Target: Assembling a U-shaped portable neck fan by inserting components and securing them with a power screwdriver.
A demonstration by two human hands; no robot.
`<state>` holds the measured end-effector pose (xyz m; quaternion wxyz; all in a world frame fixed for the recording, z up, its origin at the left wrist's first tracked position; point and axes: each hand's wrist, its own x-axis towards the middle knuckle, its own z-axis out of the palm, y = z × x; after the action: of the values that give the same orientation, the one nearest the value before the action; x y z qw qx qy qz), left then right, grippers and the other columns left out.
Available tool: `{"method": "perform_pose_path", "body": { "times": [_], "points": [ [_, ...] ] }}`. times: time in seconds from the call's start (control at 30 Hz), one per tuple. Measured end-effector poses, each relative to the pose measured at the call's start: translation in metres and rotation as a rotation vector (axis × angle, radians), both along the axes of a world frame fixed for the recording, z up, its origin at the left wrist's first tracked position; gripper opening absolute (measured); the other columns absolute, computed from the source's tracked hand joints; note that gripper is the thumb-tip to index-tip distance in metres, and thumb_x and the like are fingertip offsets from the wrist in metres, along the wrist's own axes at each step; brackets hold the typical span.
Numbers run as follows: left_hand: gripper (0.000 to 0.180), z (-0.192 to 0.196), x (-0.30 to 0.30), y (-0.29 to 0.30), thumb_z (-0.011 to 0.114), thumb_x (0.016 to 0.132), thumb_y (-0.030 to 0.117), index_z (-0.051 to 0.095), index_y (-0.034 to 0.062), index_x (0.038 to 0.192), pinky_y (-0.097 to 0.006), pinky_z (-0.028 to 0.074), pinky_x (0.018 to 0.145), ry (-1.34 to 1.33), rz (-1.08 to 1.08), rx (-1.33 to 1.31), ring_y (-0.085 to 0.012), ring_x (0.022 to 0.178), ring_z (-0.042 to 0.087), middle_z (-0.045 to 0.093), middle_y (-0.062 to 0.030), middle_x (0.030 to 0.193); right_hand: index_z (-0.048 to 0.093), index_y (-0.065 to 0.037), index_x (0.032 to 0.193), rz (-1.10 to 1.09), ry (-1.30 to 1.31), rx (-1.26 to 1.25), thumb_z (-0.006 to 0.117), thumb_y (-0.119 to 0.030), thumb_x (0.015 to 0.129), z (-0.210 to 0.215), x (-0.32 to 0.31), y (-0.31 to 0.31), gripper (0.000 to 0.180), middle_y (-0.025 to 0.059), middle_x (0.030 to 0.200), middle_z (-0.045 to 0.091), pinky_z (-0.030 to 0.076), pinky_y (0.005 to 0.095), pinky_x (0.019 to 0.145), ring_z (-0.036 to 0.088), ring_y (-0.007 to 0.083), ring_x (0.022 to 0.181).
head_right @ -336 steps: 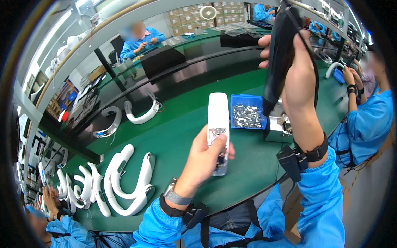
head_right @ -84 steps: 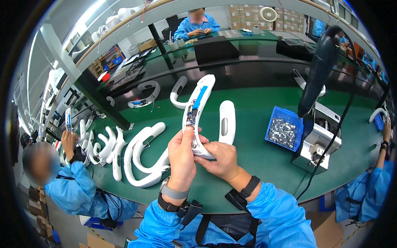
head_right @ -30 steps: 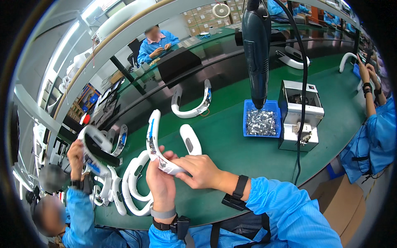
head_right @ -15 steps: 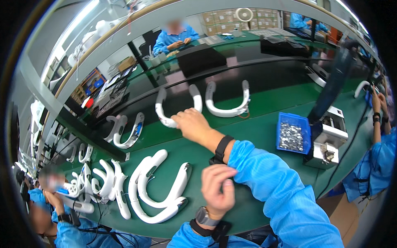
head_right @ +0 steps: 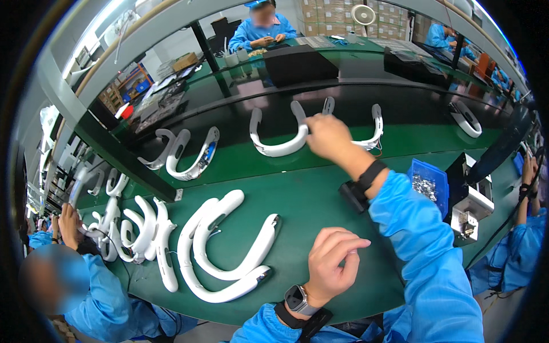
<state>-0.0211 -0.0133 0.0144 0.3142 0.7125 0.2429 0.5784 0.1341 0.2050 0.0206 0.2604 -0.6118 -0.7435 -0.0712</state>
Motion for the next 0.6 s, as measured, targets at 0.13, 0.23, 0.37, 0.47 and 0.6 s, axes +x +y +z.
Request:
{"method": "perform_pose_path", "body": {
  "times": [0.13, 0.23, 0.37, 0.47, 0.6],
  "points": [
    [0.024, 0.004, 0.004, -0.003, 0.059, 0.071, -0.007, 0.073, 0.0053, 0.087, -0.036, 0.052, 0.073, 0.028, -0.021, 0.015, -0.0272, 0.082, 0.063, 0.068, -0.0077, 0.083, 0.070, -0.007, 0.112, -0.181, -0.208, -0.642, 0.080, -0.021, 0.072, 0.034, 0.079, -0.023, 0.044, 0.0153, 0.106, 0.072, 0.053, 0.0425, 0.091, 0.067, 0.0327, 0.104],
    [0.022, 0.003, 0.008, -0.001, 0.058, 0.074, -0.008, 0.072, 0.0048, 0.084, -0.036, 0.051, 0.071, 0.018, -0.044, 0.017, -0.0259, 0.078, 0.064, 0.068, -0.0075, 0.079, 0.071, -0.011, 0.109, -0.127, -0.232, -0.465, 0.078, -0.014, 0.075, 0.007, 0.109, -0.035, 0.034, 0.0150, 0.098, 0.073, 0.053, 0.0437, 0.087, 0.069, 0.0332, 0.097],
    [0.019, -0.002, 0.012, 0.000, 0.056, 0.079, -0.007, 0.071, 0.0039, 0.083, -0.035, 0.051, 0.070, 0.040, -0.029, -0.004, -0.0252, 0.075, 0.064, 0.068, -0.0069, 0.074, 0.072, -0.012, 0.108, -0.177, -0.106, -0.432, 0.076, -0.013, 0.078, -0.003, 0.125, -0.039, 0.031, 0.0147, 0.097, 0.073, 0.053, 0.0439, 0.086, 0.069, 0.0331, 0.097],
    [0.019, -0.005, 0.011, 0.003, 0.055, 0.082, -0.006, 0.071, 0.0033, 0.083, -0.034, 0.050, 0.070, 0.050, -0.014, -0.036, -0.0242, 0.074, 0.064, 0.068, -0.0072, 0.073, 0.074, -0.009, 0.107, -0.122, -0.047, -0.244, 0.072, -0.014, 0.080, 0.027, 0.125, -0.049, 0.028, 0.0163, 0.100, 0.073, 0.053, 0.0433, 0.087, 0.070, 0.0333, 0.094],
    [0.017, -0.002, 0.010, -0.001, 0.055, 0.083, -0.005, 0.071, 0.0021, 0.084, -0.032, 0.050, 0.071, 0.033, -0.019, -0.117, -0.0215, 0.074, 0.063, 0.069, -0.0075, 0.073, 0.075, -0.005, 0.106, -0.110, 0.179, -0.240, 0.071, -0.014, 0.079, 0.078, 0.118, -0.062, 0.029, 0.0178, 0.098, 0.074, 0.054, 0.0401, 0.085, 0.071, 0.0322, 0.091]
  ]
}}
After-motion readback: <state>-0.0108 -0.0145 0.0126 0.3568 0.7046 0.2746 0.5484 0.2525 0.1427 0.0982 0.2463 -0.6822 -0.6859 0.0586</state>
